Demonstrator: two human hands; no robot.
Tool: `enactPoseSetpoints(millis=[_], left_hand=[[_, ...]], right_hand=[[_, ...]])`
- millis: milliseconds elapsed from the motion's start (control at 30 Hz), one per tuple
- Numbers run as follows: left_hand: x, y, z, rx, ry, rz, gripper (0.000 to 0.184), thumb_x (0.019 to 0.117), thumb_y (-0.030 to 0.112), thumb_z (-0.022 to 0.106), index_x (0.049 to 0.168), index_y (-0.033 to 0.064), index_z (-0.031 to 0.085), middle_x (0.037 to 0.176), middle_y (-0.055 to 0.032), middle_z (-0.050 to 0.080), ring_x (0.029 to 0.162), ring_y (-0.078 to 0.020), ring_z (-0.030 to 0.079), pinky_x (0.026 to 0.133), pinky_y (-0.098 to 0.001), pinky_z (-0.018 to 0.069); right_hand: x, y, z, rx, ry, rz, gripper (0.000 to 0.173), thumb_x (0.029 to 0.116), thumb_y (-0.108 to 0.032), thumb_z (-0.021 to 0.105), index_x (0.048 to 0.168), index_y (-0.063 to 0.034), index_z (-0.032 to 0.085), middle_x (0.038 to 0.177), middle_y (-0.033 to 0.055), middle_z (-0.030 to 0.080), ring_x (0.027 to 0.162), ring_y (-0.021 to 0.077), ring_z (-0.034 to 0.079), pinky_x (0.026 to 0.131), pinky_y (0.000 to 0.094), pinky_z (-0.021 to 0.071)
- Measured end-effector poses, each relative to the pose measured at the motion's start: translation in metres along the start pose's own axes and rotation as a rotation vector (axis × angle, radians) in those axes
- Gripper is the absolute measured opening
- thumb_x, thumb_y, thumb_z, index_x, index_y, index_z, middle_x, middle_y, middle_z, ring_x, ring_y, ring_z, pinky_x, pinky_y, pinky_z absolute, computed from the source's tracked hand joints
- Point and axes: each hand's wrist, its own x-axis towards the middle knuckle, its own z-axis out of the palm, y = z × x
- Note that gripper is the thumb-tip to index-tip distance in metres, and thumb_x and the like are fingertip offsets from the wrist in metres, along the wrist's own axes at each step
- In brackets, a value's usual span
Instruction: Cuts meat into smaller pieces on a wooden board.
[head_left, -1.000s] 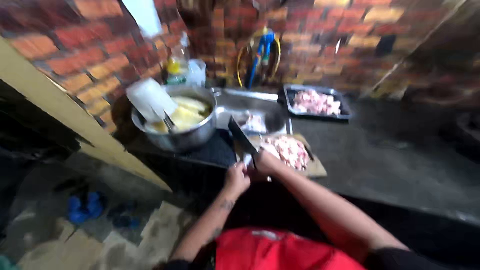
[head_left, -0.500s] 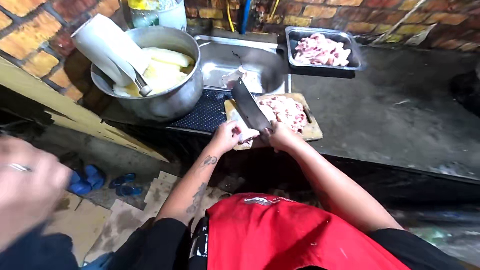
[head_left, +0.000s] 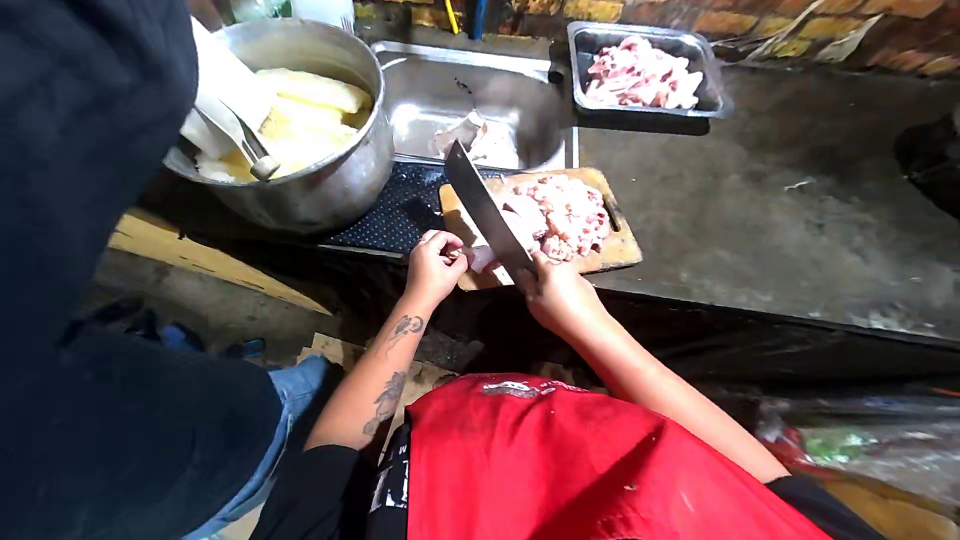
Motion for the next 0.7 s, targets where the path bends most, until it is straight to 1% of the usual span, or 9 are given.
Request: enactPoseSetpoints(millis=[67, 200, 267, 367, 433, 500, 567, 633, 700], left_hand=[[-0.001, 0.000, 0.001, -0.002, 0.008, -0.002, 0.015, 0.0867, 0.004, 0.074, 0.101, 0.0005, 0.071, 0.116, -0.0165, 0.068, 0.096, -0.0189, 0.071, 0.079, -0.0345, 0.0628], [-0.003, 0.001, 0.003, 0.023, 0.025, 0.021, 0.015, 0.0861, 0.001, 0.073, 0.101, 0.0012, 0.071, 0.117, -0.0162, 0.068, 0.098, -0.0207, 0.071, 0.080, -0.0366, 0.0630], [-0.003, 0.000, 0.003, 0.022, 0.042, 0.027, 0.016, 0.0847, 0.000, 0.073, 0.100, 0.0003, 0.072, 0.115, -0.0165, 0.069, 0.098, -0.0198, 0.071, 0.081, -0.0346, 0.0624], [-0.004, -0.003, 0.004, -0.023, 0.069, 0.033, 0.014, 0.0850, 0.000, 0.074, 0.099, -0.0002, 0.072, 0.113, -0.0161, 0.069, 0.096, -0.0181, 0.072, 0.080, -0.0319, 0.0629], [-0.005, -0.005, 0.003, -0.074, 0.073, 0.010, 0.017, 0.0845, -0.001, 0.074, 0.101, -0.0017, 0.071, 0.114, -0.0169, 0.069, 0.100, -0.0192, 0.071, 0.082, -0.0332, 0.0627], [-0.004, -0.008, 0.003, -0.112, 0.084, 0.003, 0.020, 0.0816, -0.003, 0.074, 0.102, -0.0041, 0.071, 0.114, -0.0181, 0.069, 0.101, -0.0200, 0.071, 0.083, -0.0348, 0.0631], [-0.004, -0.011, 0.005, -0.114, 0.094, 0.008, 0.020, 0.0807, -0.003, 0.075, 0.101, -0.0041, 0.071, 0.112, -0.0173, 0.069, 0.100, -0.0192, 0.071, 0.083, -0.0346, 0.0633], [-0.004, -0.013, 0.004, -0.130, 0.094, 0.019, 0.017, 0.0828, -0.002, 0.073, 0.100, -0.0028, 0.071, 0.112, -0.0164, 0.069, 0.100, -0.0179, 0.071, 0.082, -0.0323, 0.0625], [-0.004, -0.013, 0.003, -0.135, 0.087, 0.024, 0.017, 0.0838, -0.002, 0.073, 0.101, -0.0027, 0.072, 0.113, -0.0168, 0.069, 0.101, -0.0186, 0.071, 0.083, -0.0325, 0.0626]], right_hand=[[0.002, -0.001, -0.001, -0.009, -0.032, 0.018, 0.034, 0.1102, -0.028, 0.046, 0.131, -0.0048, 0.060, 0.107, 0.0221, 0.070, 0.102, 0.0415, 0.070, 0.085, 0.0617, 0.0545], [0.003, -0.002, -0.001, -0.001, -0.030, 0.015, 0.031, 0.1094, -0.026, 0.047, 0.127, -0.0045, 0.061, 0.102, 0.0215, 0.070, 0.100, 0.0413, 0.070, 0.083, 0.0608, 0.0552], [0.004, -0.001, -0.001, -0.001, -0.042, 0.009, 0.031, 0.1097, -0.027, 0.047, 0.127, -0.0056, 0.060, 0.103, 0.0211, 0.070, 0.101, 0.0409, 0.070, 0.084, 0.0604, 0.0549], [0.002, 0.000, -0.007, 0.017, -0.039, 0.002, 0.034, 0.1100, -0.030, 0.048, 0.131, -0.0065, 0.061, 0.105, 0.0215, 0.071, 0.101, 0.0413, 0.070, 0.086, 0.0617, 0.0544], [-0.002, -0.001, -0.008, 0.015, 0.002, -0.021, 0.031, 0.1100, -0.029, 0.048, 0.126, -0.0056, 0.061, 0.102, 0.0211, 0.070, 0.098, 0.0410, 0.070, 0.083, 0.0610, 0.0545], [-0.004, -0.003, -0.004, 0.015, 0.050, -0.039, 0.029, 0.1099, -0.027, 0.048, 0.124, -0.0046, 0.061, 0.097, 0.0209, 0.070, 0.094, 0.0413, 0.071, 0.079, 0.0605, 0.0549], [-0.004, -0.004, 0.003, 0.007, 0.054, -0.037, 0.029, 0.1095, -0.026, 0.048, 0.125, -0.0046, 0.060, 0.095, 0.0209, 0.070, 0.094, 0.0418, 0.071, 0.078, 0.0603, 0.0556], [-0.001, -0.003, 0.007, -0.014, 0.003, -0.032, 0.032, 0.1105, -0.028, 0.045, 0.128, -0.0058, 0.059, 0.097, 0.0215, 0.070, 0.097, 0.0423, 0.071, 0.080, 0.0607, 0.0551], [0.000, 0.000, 0.003, -0.020, -0.006, -0.047, 0.032, 0.1099, -0.028, 0.047, 0.128, -0.0058, 0.061, 0.100, 0.0217, 0.070, 0.097, 0.0430, 0.070, 0.081, 0.0626, 0.0551]])
